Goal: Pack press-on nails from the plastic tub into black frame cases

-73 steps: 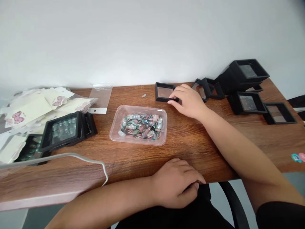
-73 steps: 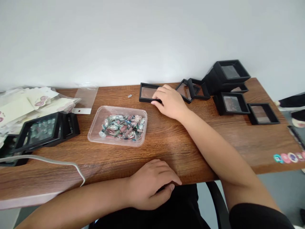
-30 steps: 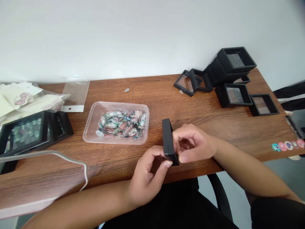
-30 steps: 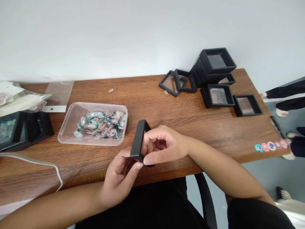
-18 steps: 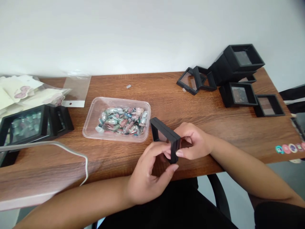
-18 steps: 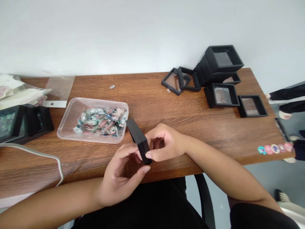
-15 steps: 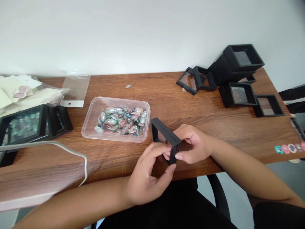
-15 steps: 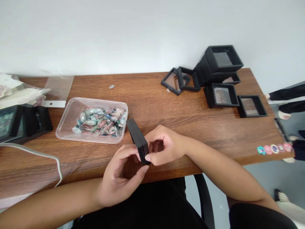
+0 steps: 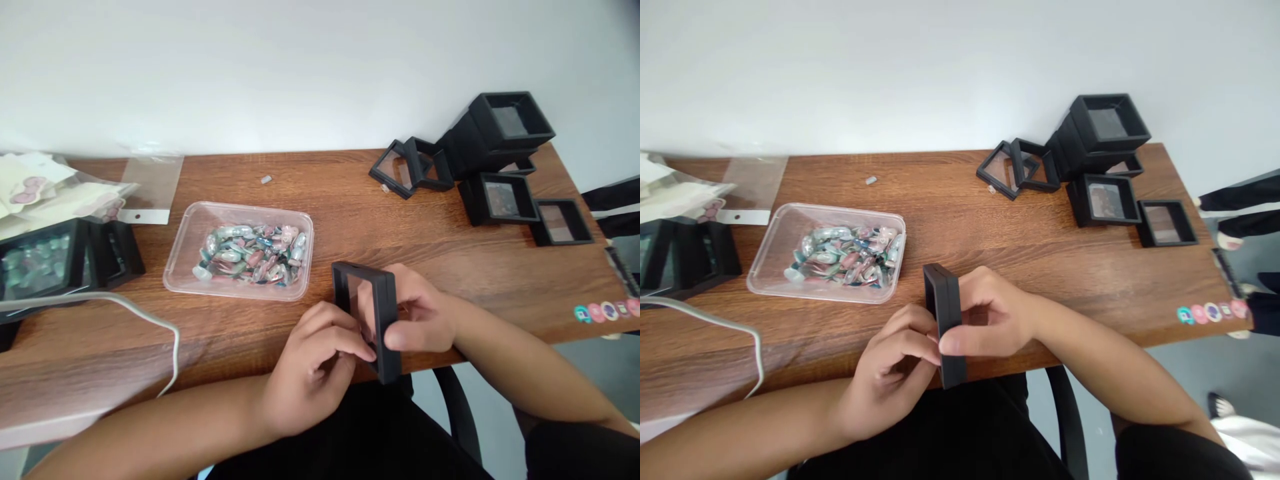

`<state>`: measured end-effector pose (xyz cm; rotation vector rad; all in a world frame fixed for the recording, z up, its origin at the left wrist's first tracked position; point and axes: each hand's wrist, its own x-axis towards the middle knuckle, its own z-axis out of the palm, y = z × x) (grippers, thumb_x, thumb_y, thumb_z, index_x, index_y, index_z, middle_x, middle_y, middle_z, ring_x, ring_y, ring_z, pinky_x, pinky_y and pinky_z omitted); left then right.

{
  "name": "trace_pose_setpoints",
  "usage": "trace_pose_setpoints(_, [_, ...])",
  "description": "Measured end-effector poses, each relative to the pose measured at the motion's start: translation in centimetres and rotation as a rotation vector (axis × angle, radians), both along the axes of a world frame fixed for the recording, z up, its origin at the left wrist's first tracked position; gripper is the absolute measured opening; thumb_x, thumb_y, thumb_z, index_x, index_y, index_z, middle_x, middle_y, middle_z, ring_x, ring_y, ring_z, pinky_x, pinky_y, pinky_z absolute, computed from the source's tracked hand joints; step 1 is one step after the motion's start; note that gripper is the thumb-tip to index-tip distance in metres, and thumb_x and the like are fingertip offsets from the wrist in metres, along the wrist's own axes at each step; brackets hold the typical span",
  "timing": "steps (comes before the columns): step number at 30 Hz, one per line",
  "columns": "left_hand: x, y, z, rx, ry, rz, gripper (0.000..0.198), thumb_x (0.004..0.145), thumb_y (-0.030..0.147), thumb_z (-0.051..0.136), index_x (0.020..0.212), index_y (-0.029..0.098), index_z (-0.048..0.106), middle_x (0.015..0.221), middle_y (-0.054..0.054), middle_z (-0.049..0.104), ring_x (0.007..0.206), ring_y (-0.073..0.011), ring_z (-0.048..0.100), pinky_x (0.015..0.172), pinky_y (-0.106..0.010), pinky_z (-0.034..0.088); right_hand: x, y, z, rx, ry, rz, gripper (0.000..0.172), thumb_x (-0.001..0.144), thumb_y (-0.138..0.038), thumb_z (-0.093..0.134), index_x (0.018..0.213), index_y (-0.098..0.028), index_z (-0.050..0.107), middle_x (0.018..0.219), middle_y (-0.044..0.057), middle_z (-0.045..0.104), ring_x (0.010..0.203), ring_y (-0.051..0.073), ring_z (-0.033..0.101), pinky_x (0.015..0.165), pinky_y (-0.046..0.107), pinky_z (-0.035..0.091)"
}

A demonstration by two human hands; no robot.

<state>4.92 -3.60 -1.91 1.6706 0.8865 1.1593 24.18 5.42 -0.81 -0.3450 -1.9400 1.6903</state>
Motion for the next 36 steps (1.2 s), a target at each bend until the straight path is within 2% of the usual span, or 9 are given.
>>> trace_pose_setpoints(5, [-0.1, -0.3, -0.3, -0.009, 0.036, 0.001, 0.03, 0.088, -0.002, 0.051, 0.1, 0.023, 0.061, 0.094, -0.002, 0.06, 0.095, -0.0164, 0.058, 0.094, -0.036, 0.047, 0.0, -0.3, 0.9, 0.06, 0.025, -0.094, 0.014, 0.086, -0.023, 0.061, 0.072, -0.02, 0.059, 0.065, -0.002, 0.063, 0.058, 0.01, 0.056, 0.056, 0.023, 0.046])
trace_pose_setpoints(7, [-0.3, -0.7, -0.5, -0.071, 0.033, 0.01, 0.028, 0.092, 0.003, 0.049, 0.11, 0.023, 0.058, 0.103, -0.005, 0.057, 0.105, -0.0179, 0.055, 0.1, -0.038, 0.045, 0.0, -0.4, 1.0, 0.296, -0.011, -0.199, 0.01, 0.083, -0.019, 0.061, 0.073, -0.021, 0.06, 0.066, -0.002, 0.066, 0.059, 0.011, 0.058, 0.057, 0.025, 0.047])
trace_pose_setpoints(11, [-0.7, -0.7, -0.4, -0.149, -0.073, 0.011, 0.031, 0.098, 0.029, 0.049, 0.128, 0.021, 0.048, 0.115, -0.011, 0.051, 0.111, -0.0225, 0.053, 0.096, -0.038, 0.047, -0.1, -0.5, 0.7, 1.006, -0.191, -0.335, 0.015, 0.088, -0.027, 0.061, 0.073, -0.022, 0.065, 0.07, 0.0, 0.071, 0.064, 0.015, 0.061, 0.055, 0.03, 0.046])
trace_pose_setpoints(13, [-0.7, -0.2, -0.1, -0.118, -0.124, -0.011, 0.034, 0.097, 0.041, 0.054, 0.124, 0.02, 0.051, 0.108, -0.009, 0.054, 0.1, -0.0215, 0.056, 0.087, -0.036, 0.05, -0.3, -1.0, 0.3, 1.126, -0.207, -0.285, 0.027, 0.093, -0.032, 0.055, 0.072, -0.022, 0.067, 0.071, 0.0, 0.072, 0.065, 0.016, 0.061, 0.055, 0.031, 0.046])
trace_pose_setpoints(17, [-0.5, 0.7, 0.6, -0.063, -0.131, -0.012, 0.026, 0.083, 0.033, 0.075, 0.099, 0.02, 0.059, 0.087, -0.003, 0.06, 0.078, -0.0151, 0.058, 0.074, -0.029, 0.05, -0.8, -2.4, -0.5, 1.093, -0.235, -0.239, 0.033, 0.094, -0.021, 0.046, 0.069, -0.02, 0.067, 0.07, 0.003, 0.07, 0.065, 0.017, 0.06, 0.059, 0.032, 0.048])
trace_pose_setpoints(21, [-0.1, 0.7, 0.6, -0.139, -0.07, 0.062, 0.02, 0.075, 0.01, 0.071, 0.088, 0.019, 0.058, 0.079, 0.0, 0.06, 0.07, -0.012, 0.057, 0.068, -0.025, 0.048, -0.8, -2.6, -0.6, 1.025, -0.36, -0.179, 0.024, 0.089, -0.015, 0.053, 0.069, -0.019, 0.065, 0.069, 0.002, 0.068, 0.064, 0.017, 0.06, 0.06, 0.032, 0.046])
trace_pose_setpoints(25, [-0.1, 0.7, 0.7, -0.202, -0.09, 0.092, 0.02, 0.076, 0.008, 0.068, 0.09, 0.019, 0.06, 0.08, 0.0, 0.062, 0.071, -0.012, 0.059, 0.068, -0.024, 0.049, -0.1, -1.3, 0.3, 0.651, -0.436, -0.153, 0.016, 0.082, -0.037, 0.069, 0.086, -0.022, 0.067, 0.084, -0.001, 0.073, 0.075, 0.017, 0.066, 0.062, 0.028, 0.046])
trace_pose_setpoints(31, [-0.1, 0.9, 0.8, -0.311, -0.136, 0.111, 0.014, 0.081, 0.009, 0.065, 0.09, 0.019, 0.061, 0.08, 0.0, 0.064, 0.07, -0.0108, 0.059, 0.067, -0.022, 0.049, -0.3, -0.9, 0.8, 0.189, -0.209, -0.123, 0.006, 0.079, -0.023, 0.059, 0.074, -0.019, 0.061, 0.066, -0.003, 0.061, 0.058, 0.01, 0.054, 0.055, 0.023, 0.044])
trace_pose_setpoints(36, [-0.1, 0.8, 0.6, -0.217, -0.123, 0.137, 0.022, 0.079, 0.005, 0.066, 0.094, 0.02, 0.063, 0.084, 0.0, 0.067, 0.073, -0.0099, 0.062, 0.07, -0.02, 0.051, -1.0, -2.0, 0.2, 0.234, -0.114, -0.316, 0.008, 0.075, -0.015, 0.053, 0.072, -0.019, 0.058, 0.059, -0.004, 0.054, 0.053, 0.01, 0.048, 0.051, 0.023, 0.041])
